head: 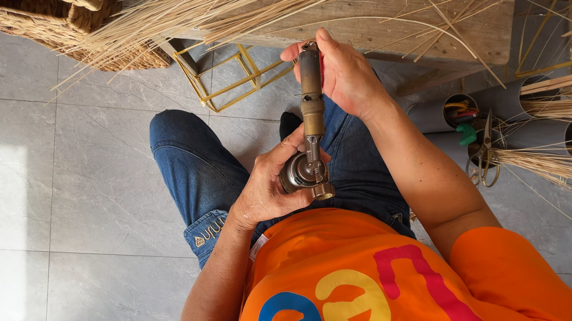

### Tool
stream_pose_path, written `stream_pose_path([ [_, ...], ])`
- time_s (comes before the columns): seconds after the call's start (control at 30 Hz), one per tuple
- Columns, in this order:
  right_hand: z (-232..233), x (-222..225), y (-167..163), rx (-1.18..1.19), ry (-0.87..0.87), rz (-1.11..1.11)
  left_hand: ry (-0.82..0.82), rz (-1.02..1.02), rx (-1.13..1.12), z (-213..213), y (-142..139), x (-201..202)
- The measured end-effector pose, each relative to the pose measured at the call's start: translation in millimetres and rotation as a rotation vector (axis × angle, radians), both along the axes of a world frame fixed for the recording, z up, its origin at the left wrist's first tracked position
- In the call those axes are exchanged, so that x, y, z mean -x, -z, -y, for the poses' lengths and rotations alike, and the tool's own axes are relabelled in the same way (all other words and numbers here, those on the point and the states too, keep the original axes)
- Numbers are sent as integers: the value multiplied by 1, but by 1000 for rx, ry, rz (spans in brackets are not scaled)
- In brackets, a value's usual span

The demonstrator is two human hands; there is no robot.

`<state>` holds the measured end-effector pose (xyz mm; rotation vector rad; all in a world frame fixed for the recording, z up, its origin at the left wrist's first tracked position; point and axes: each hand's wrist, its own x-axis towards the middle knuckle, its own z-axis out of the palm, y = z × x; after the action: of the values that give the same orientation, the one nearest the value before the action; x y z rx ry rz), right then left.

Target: The person sits on a low stool and uses a handheld blowtorch to heat thin bamboo strips one by one. They pick up each strip, apply the flame along its length, and place it back on the table. The process is repeated for multiple strips.

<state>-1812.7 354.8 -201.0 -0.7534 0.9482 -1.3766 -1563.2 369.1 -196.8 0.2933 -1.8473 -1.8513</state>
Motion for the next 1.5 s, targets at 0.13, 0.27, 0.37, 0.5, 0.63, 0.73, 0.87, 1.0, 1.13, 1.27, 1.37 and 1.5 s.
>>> stream_pose_path([
  [0.13,-2,-2,8,-140,-33,129,-18,7,-4,0,1,-1],
  [0.27,-1,0,24,-97,47,107,-17,-4,-34,2,1,-3],
  [0.37,0,8,31,-91,80,164,-16,-18,-23,6,0,-2],
  [0.5,-1,15,33,-57,106,104,14,13,-32,6,-5,-2],
  [0.63,-2,18,24,38,77,23,33,-30,1,7,-10,-2],
  [0.73,-6,15,13,64,73,-15,51,-2,-41,3,-13,-2],
  [0.87,-4,10,-1,196,21,-100,49,-36,25,1,-14,0],
  [1.0,-6,6,-8,205,45,-74,57,-39,2,0,-14,0],
  [1.13,-6,9,-8,89,28,-35,45,3,21,-2,-14,-2],
  [1.27,-6,8,-3,57,95,-47,55,-94,-8,-4,-12,0],
  [1.37,-6,5,-1,75,96,-27,75,-93,-58,-5,-11,-2],
  [1.5,-7,5,-1,105,66,-27,93,-58,-168,-9,-11,-4],
])
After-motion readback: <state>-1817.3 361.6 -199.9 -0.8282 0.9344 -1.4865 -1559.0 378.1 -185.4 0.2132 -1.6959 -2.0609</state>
